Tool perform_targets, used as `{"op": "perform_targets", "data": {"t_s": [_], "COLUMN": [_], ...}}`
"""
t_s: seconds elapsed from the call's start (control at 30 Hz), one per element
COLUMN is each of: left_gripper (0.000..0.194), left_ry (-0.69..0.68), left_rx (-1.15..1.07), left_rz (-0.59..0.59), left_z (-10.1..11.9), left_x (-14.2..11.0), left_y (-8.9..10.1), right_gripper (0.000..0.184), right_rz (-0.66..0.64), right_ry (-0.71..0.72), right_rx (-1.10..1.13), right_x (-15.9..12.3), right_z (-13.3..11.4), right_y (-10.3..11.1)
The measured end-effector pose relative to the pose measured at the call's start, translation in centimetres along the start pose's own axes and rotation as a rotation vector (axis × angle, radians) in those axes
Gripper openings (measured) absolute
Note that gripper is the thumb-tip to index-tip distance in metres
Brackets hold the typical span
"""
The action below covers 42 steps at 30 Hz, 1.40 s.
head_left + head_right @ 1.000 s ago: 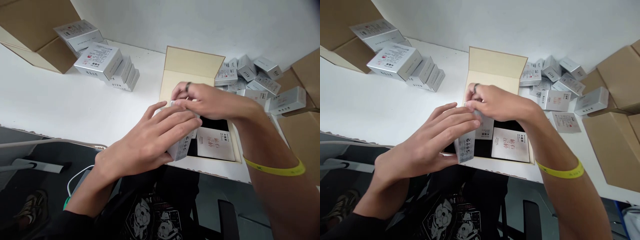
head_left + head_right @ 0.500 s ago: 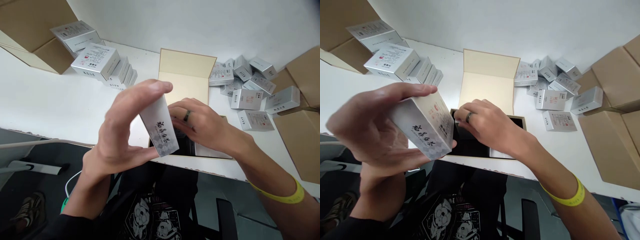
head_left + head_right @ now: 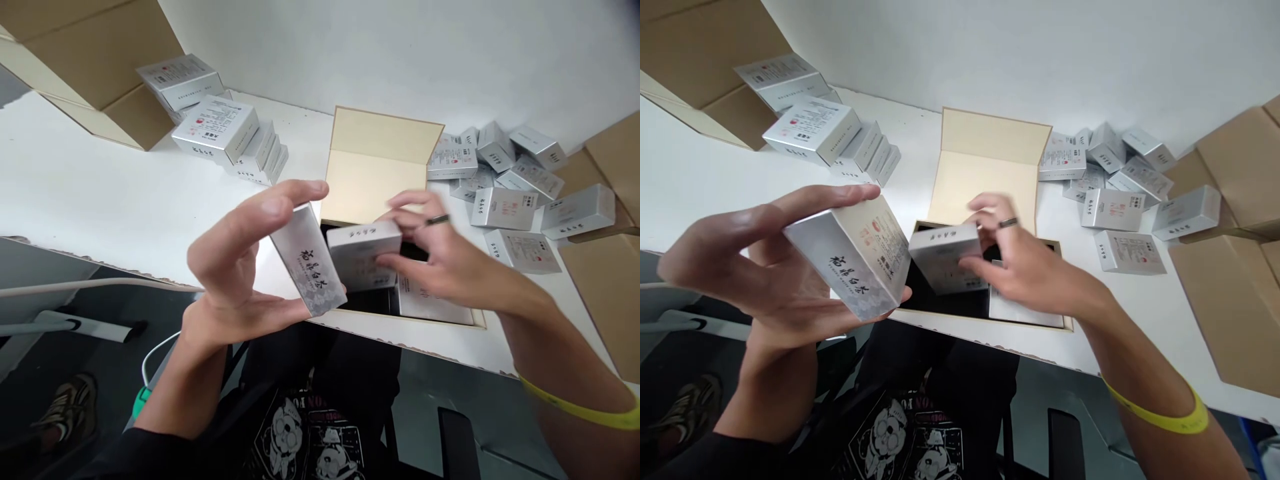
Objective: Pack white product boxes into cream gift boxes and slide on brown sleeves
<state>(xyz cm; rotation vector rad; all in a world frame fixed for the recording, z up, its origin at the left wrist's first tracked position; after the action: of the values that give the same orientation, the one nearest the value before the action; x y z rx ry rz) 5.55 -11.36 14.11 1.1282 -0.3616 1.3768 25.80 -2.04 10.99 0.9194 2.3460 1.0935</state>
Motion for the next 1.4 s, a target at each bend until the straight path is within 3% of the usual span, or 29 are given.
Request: {"op": "perform_targets", "data": {"t_s": [0.07, 0.2, 0.33, 0.47, 0.53, 0.6, 0.67, 0.73, 0.83, 0.9, 0.97, 1.03, 1.17, 1.4], "left_gripper": [0.083, 0.087, 0.073, 0.086, 0.088, 0.085, 0.08, 0.073, 0.056, 0.067, 0.092, 0.102, 0.08, 0.062], "left_ry": [-0.021, 0.037, 0.028, 0.083, 0.117, 0.12, 0.124, 0.137, 0.228, 0.369, 0.483, 0.503, 0.479, 0.39], "left_rx": [0.013, 0.048, 0.009, 0.018, -0.022, -0.098, -0.134, -0.071, 0.091, 0.135, 0.125, 0.101, 0.139, 0.26], "left_rz": [-0.002, -0.049, -0.024, -0.131, -0.142, -0.167, -0.262, -0.43, -0.817, -1.059, -1.188, -1.215, -1.179, -1.224], "left_z": [0.2, 0.6, 1.2, 0.7, 0.6, 0.9, 1.7, 2.4, 2.0, 0.8, -0.2, -0.6, -0.7, -0.8], "left_x": [-0.1, -0.1, 0.2, 0.4, 0.5, 1.0, 2.0, 3.2, 3.9, 3.3, 2.6, 2.1, 1.7, 1.7], "left_y": [0.1, -0.1, 0.4, -0.1, -0.1, -0.4, -1.3, -3.2, -7.4, -9.9, -11.4, -12.1, -12.0, -12.1], "right_gripper": [0.053, 0.031, 0.025, 0.025, 0.028, 0.031, 0.035, 0.041, 0.031, 0.026, 0.025, 0.025, 0.028, 0.048], "right_rz": [0.074, -0.111, -0.239, -0.34, -0.389, -0.384, -0.32, -0.166, 0.185, 0.371, 0.395, 0.295, 0.172, -0.039], "right_ry": [0.016, 0.015, 0.055, 0.072, 0.082, 0.053, 0.0, -0.017, -0.026, -0.07, -0.098, -0.092, -0.055, 0.016], "right_rx": [0.105, 0.081, -0.104, -0.198, -0.244, -0.281, -0.292, -0.278, -0.197, -0.126, -0.107, -0.148, -0.337, -0.575], "right_x": [0.7, 2.5, 3.6, 3.4, 2.9, 2.1, 0.8, -0.9, -4.1, -6.1, -7.2, -7.5, -7.9, -8.2], "right_z": [0.0, -0.7, -2.4, -3.5, -3.8, -3.4, -2.5, -1.7, -0.5, 0.5, 1.2, 1.6, 1.6, 0.9], "right_y": [1.2, 0.5, -2.0, -4.7, -5.0, -3.9, -1.5, 1.5, 5.7, 7.1, 6.6, 4.9, 2.1, -1.5]}}
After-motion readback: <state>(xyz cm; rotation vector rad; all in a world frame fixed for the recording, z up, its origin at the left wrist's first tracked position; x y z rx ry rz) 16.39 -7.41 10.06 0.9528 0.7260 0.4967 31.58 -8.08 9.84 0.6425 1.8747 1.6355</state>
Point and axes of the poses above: each hand's wrist, its own x-axis towards the middle knuckle, its own y-axis out of the back of the hand, z = x × y, the point moved 7 cm from there along x, towards the middle knuckle, and after that the axes turned 13 degrees about -x, right-handed, at the moved point
